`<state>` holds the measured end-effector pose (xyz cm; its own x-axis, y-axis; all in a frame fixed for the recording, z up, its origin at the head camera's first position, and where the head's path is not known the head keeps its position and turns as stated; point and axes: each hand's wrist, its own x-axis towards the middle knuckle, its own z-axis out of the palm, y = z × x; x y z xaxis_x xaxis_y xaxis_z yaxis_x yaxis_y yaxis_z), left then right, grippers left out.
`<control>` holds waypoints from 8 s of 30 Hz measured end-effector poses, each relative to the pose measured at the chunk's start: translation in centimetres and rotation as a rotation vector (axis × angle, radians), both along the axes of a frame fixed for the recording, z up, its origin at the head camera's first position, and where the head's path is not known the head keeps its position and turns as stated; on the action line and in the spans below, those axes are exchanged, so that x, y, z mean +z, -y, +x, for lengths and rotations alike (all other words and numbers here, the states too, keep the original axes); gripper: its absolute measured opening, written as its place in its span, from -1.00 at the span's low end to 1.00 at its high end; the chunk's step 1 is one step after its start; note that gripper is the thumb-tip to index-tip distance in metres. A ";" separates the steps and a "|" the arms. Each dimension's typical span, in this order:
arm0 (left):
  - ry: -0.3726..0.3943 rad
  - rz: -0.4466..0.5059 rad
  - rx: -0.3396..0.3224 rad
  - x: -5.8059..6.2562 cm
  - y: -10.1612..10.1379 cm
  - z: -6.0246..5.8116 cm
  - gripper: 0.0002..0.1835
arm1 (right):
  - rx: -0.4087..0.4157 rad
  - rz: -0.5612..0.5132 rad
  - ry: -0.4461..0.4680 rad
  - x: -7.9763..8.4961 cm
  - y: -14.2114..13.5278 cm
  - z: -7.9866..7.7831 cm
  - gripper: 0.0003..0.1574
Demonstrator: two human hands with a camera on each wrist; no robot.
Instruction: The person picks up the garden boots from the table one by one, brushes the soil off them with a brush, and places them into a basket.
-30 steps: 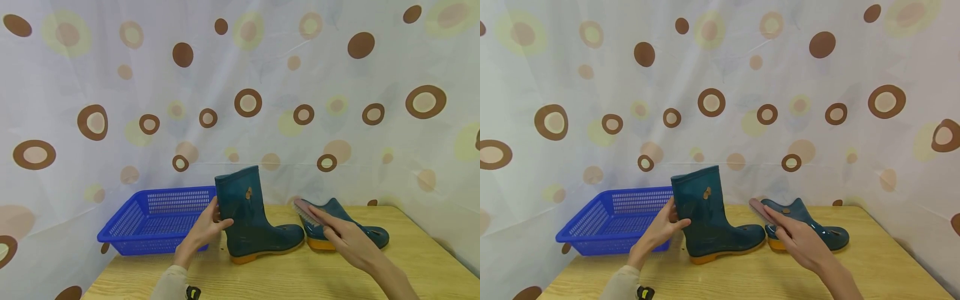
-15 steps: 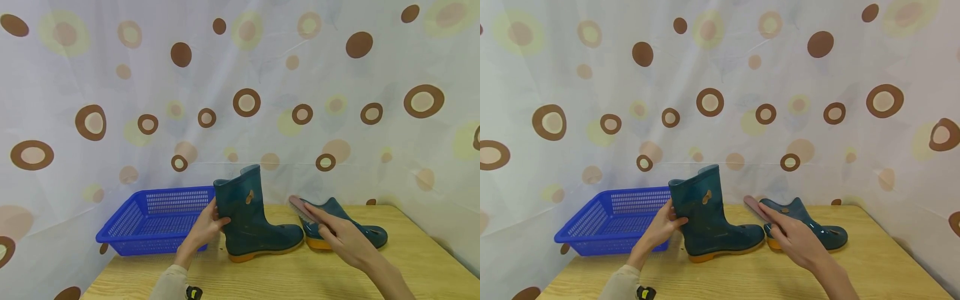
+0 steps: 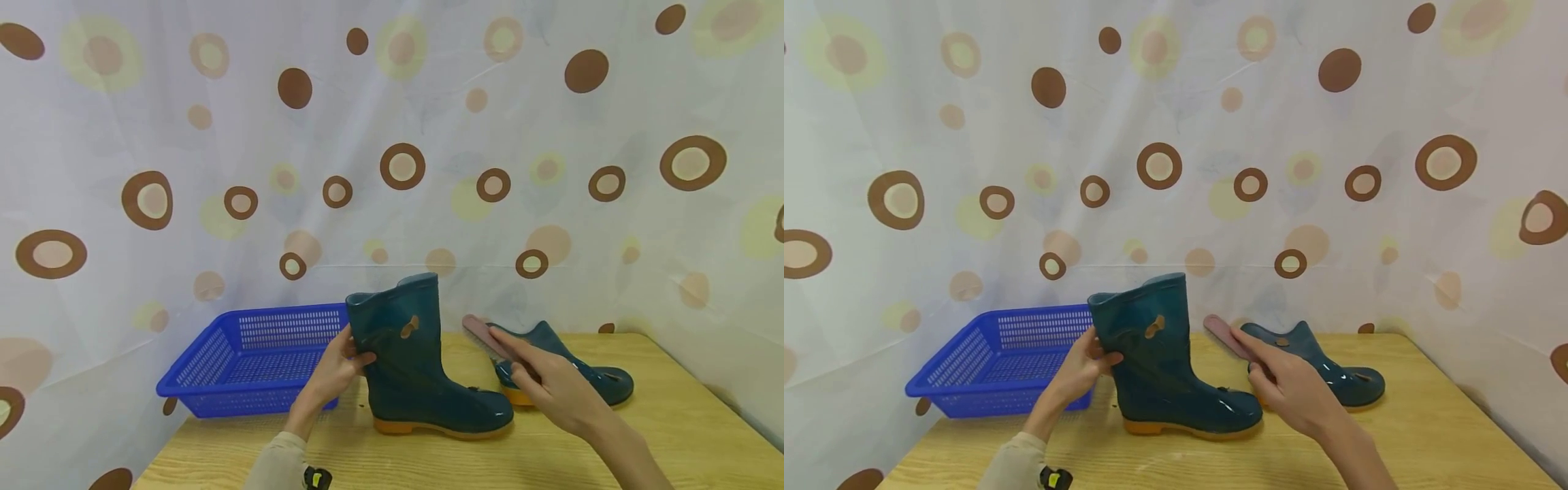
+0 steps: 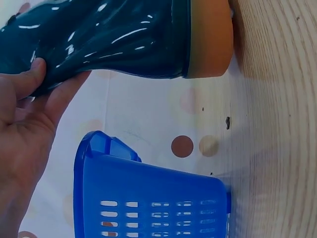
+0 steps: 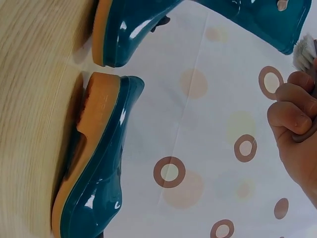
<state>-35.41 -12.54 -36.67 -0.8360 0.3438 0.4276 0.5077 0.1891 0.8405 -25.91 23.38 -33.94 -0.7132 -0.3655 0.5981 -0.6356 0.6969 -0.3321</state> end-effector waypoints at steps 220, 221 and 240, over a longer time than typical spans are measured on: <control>-0.049 -0.011 -0.011 0.4 1.4 -0.1 -0.11 | 0.060 -0.101 -0.115 -0.4 5.4 -1.3 -0.41; -0.051 -0.005 -0.016 0.4 1.4 -0.1 -0.11 | 0.064 -0.103 -0.111 -0.4 5.3 -1.3 -0.41; -0.019 0.000 0.034 0.2 1.3 -0.2 -0.10 | 0.129 -0.116 -0.033 -0.4 5.2 -1.2 -0.42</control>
<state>-35.64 -13.79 -36.42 -0.8390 0.3156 0.4433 0.5166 0.2061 0.8310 -27.11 18.21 -34.29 -0.6439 -0.3801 0.6641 -0.7295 0.5669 -0.3828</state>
